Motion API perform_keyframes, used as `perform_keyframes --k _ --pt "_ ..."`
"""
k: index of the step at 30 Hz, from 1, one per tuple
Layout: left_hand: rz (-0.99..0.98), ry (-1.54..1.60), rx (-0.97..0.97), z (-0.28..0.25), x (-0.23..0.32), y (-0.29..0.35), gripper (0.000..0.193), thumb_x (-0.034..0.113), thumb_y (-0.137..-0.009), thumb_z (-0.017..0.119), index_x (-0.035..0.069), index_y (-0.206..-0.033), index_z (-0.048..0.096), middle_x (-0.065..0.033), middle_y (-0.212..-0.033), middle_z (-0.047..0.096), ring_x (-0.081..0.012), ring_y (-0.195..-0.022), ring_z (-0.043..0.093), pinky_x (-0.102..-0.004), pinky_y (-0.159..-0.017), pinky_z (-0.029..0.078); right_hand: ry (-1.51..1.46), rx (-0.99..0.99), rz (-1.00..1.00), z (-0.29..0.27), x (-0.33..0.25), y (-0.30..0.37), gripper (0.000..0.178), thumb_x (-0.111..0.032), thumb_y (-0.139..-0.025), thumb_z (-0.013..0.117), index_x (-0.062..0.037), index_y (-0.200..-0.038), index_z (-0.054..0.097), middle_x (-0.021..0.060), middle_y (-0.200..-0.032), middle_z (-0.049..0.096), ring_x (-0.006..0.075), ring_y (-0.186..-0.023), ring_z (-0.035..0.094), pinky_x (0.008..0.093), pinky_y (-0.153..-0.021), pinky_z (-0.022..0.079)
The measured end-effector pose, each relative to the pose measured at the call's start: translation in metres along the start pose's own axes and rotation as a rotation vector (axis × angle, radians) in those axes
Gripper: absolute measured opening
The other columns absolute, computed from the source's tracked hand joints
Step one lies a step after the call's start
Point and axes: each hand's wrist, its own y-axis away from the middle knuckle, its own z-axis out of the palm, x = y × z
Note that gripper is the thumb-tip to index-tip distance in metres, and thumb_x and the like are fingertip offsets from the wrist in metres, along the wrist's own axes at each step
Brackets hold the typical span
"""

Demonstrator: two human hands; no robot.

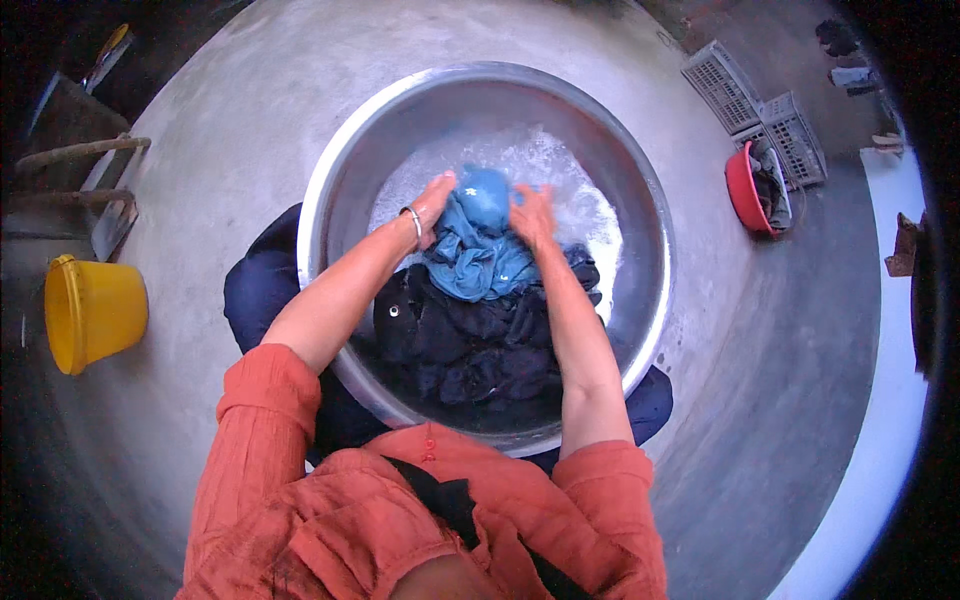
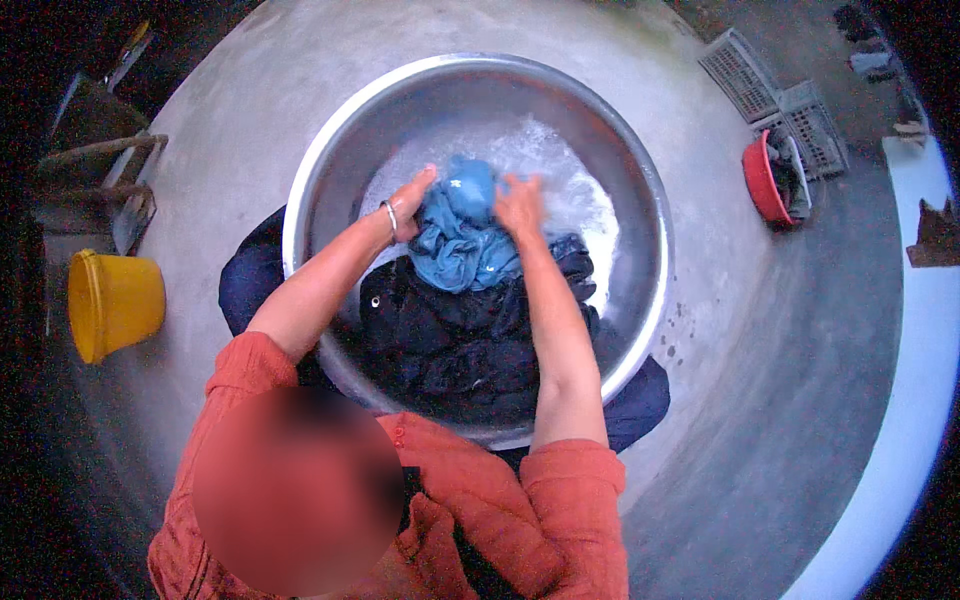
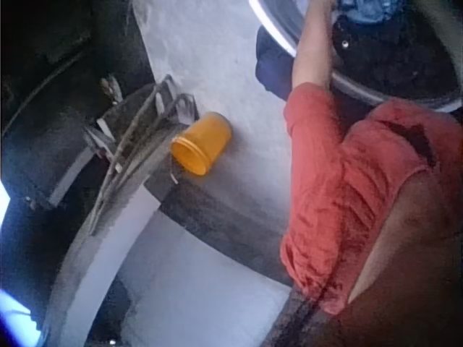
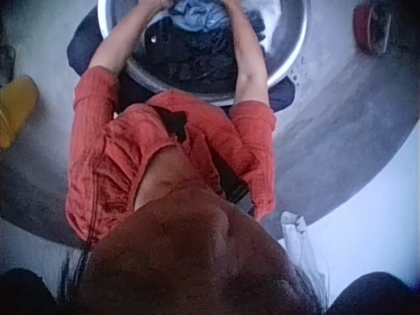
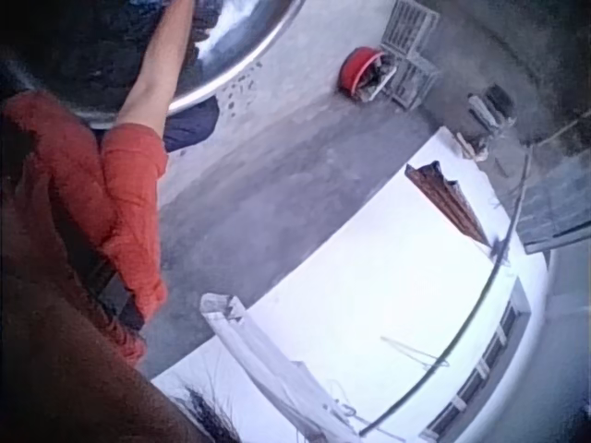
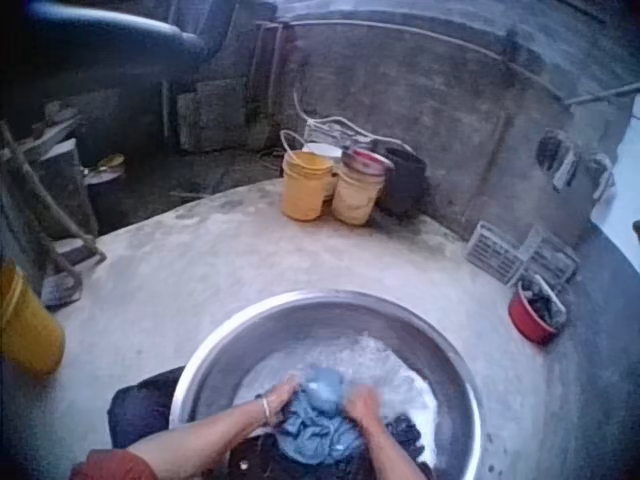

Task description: The person washes a blue shirt by hand in a large metal basin filled with soapy water. They repeatedly scrub, squeeze, and wring the garment, occasionally lifting it to inspect it before submerging it again. Other dark clothes are visible in the basin but are not actively handled.

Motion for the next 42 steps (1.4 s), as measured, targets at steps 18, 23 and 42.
perform_keyframes --k 18,23,42 --pt "-0.077 0.064 -0.213 0.035 0.023 0.049 0.053 0.049 -0.084 0.046 0.003 -0.109 0.056 -0.0114 -0.107 0.06 -0.0248 -0.094 0.058 -0.0394 -0.087 0.044 0.029 0.218 0.251 -0.048 0.014 -0.017 0.051 -0.052 -0.08 0.048 -0.018 -0.119 0.047 0.0219 -0.121 0.038 0.0442 -0.1 0.046 0.0505 -0.082 0.04" --pt "-0.093 0.04 -0.094 0.004 0.002 0.014 0.066 0.059 -0.084 0.037 0.004 -0.119 0.047 -0.0128 -0.119 0.052 -0.0274 -0.106 0.052 -0.0439 -0.093 0.039 0.2 -0.028 0.3 -0.038 -0.019 0.001 0.06 -0.056 -0.076 0.05 -0.0208 -0.124 0.045 0.0225 -0.135 0.027 0.0451 -0.117 0.033 0.0532 -0.092 0.034" --pt "-0.119 0.115 -0.287 0.06 0.038 0.082 0.047 0.048 -0.083 0.048 0.008 -0.108 0.054 -0.0098 -0.107 0.058 -0.0232 -0.092 0.058 -0.0393 -0.083 0.046 -0.188 0.313 0.092 -0.045 -0.043 0.001 0.035 -0.04 -0.081 0.052 -0.0065 -0.076 0.058 0.0159 -0.085 0.056 0.0339 -0.08 0.056 0.0445 -0.068 0.044"
